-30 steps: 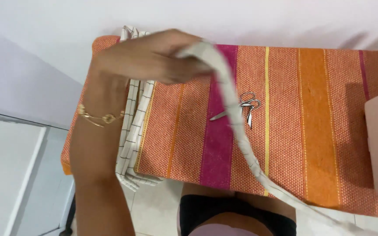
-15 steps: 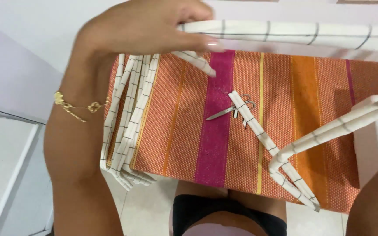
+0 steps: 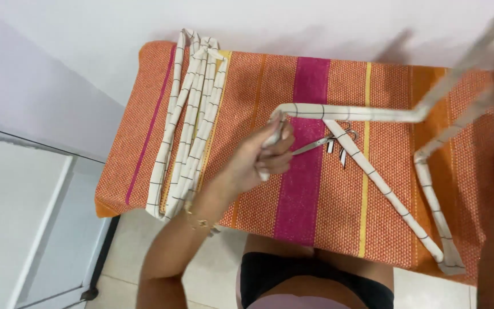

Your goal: Manually turning fabric strips right side out and organizing them on a table in a sewing environment.

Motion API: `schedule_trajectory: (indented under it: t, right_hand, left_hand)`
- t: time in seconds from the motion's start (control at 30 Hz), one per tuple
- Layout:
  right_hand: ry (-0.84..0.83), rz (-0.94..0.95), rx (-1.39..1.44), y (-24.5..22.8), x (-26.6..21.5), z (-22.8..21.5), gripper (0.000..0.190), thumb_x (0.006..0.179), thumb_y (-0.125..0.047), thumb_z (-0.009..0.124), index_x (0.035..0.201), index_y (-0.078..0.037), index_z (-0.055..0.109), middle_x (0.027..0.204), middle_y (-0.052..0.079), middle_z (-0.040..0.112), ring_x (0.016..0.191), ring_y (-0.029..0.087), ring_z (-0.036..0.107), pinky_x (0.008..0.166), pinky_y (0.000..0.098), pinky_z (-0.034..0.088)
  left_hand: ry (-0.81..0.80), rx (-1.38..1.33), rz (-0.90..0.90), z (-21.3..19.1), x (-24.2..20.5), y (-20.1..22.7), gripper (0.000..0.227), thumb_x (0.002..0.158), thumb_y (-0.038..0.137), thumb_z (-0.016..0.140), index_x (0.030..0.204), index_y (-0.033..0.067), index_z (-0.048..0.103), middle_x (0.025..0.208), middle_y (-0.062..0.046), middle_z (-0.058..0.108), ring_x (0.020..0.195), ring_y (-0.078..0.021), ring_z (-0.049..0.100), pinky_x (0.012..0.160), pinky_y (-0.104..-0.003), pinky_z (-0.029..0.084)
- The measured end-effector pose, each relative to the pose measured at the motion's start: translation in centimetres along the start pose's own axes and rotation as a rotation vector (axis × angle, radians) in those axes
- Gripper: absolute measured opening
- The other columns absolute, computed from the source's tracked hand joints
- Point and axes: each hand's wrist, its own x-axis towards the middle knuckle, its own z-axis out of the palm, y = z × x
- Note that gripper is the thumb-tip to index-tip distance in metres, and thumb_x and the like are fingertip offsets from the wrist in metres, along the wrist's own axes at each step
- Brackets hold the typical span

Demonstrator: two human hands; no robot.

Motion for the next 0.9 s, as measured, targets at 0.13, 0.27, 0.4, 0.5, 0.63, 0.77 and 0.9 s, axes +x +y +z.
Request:
schedule_trajectory:
  t: [0.13, 0.27, 0.4, 0.5, 0.63, 0.77, 0.9]
  right_hand:
    - [-0.067, 0.092, -0.05, -13.8, -5.6, 2.7, 0.035, 0.112, -0.028, 0.079, 0.13, -0.001, 0.065, 0.124, 0.019, 0.063, 0.107, 0.035, 0.058, 0.09, 0.0473, 0.045]
    - [-0.377, 0.344, 0.258, -18.0, -12.5, 5.8, 0.035, 0.087, -0.047, 0.081, 0.098, -0.014, 0.078, 0.086, 0.001, 0.085, 0.069, 0.01, 0.083, 0.067, 0.0198, 0.073]
    - [-0.236, 0.175, 0.247, -18.5, -14.3, 7.1, 0.019, 0.097, -0.026, 0.074, 0.107, -0.011, 0.067, 0.078, -0.002, 0.076, 0.058, 0.009, 0.069, 0.054, 0.0262, 0.055]
    - [-0.158, 0.149, 0.255, -18.7, -13.5, 5.8, 0.013, 0.109, -0.013, 0.059, 0.106, -0.007, 0.071, 0.078, 0.002, 0.075, 0.064, 0.012, 0.071, 0.059, 0.0284, 0.054]
    - [0.107, 0.218, 0.558, -18.1, -13.7, 4.5, 0.027, 0.112, -0.005, 0.048, 0.093, 0.002, 0.065, 0.068, 0.01, 0.067, 0.051, 0.015, 0.064, 0.048, 0.0243, 0.052]
    - [0.379, 0.23, 1.02, -14.5, -15.5, 5.1, 0.025, 0.12, -0.02, 0.044, 0.1, -0.007, 0.052, 0.076, 0.005, 0.052, 0.048, 0.013, 0.052, 0.047, 0.0239, 0.049]
    - [0.012, 0.252, 0.749, -15.3, -14.7, 4.1, 0.033, 0.114, -0.02, 0.049, 0.088, -0.008, 0.065, 0.074, 0.001, 0.06, 0.066, 0.012, 0.054, 0.062, 0.0246, 0.046]
  left_hand:
    - [-0.007, -0.546, 0.197, 2.7, 3.6, -7.3, 0.03, 0.12, 0.035, 0.048, 0.107, 0.0119, 0.063, 0.07, 0.008, 0.039, 0.053, -0.0043, 0.03, 0.048, -0.02, 0.03]
    - [0.095, -0.556, 0.28, 5.0, 4.9, -9.2, 0.033, 0.117, 0.041, 0.051, 0.1, 0.0141, 0.062, 0.066, 0.008, 0.031, 0.05, -0.0038, 0.024, 0.043, -0.02, 0.024]
    - [0.186, -0.531, 0.29, 7.0, 5.0, -10.1, 0.042, 0.119, 0.043, 0.044, 0.096, 0.0137, 0.062, 0.064, 0.006, 0.033, 0.049, -0.0061, 0.024, 0.044, -0.022, 0.025]
    - [0.222, -0.424, 0.351, 7.4, 4.7, -9.9, 0.034, 0.119, 0.038, 0.045, 0.101, 0.0126, 0.059, 0.069, 0.005, 0.034, 0.055, -0.0074, 0.027, 0.052, -0.024, 0.03]
    - [0.071, -0.47, 0.34, 5.2, 3.5, -10.7, 0.011, 0.115, 0.016, 0.063, 0.122, 0.0079, 0.064, 0.083, 0.002, 0.054, 0.079, -0.0148, 0.062, 0.09, -0.037, 0.064]
    - [0.371, 0.181, -0.275, 6.1, 0.3, -6.6, 0.073, 0.106, 0.04, 0.054, 0.17, 0.0086, 0.038, 0.118, -0.017, 0.081, 0.096, -0.0294, 0.083, 0.09, -0.04, 0.071]
    - [0.421, 1.684, -0.097, 8.4, -0.5, -5.6, 0.037, 0.113, 0.045, 0.054, 0.115, 0.0105, 0.068, 0.094, -0.004, 0.069, 0.084, -0.0194, 0.065, 0.076, -0.039, 0.052]
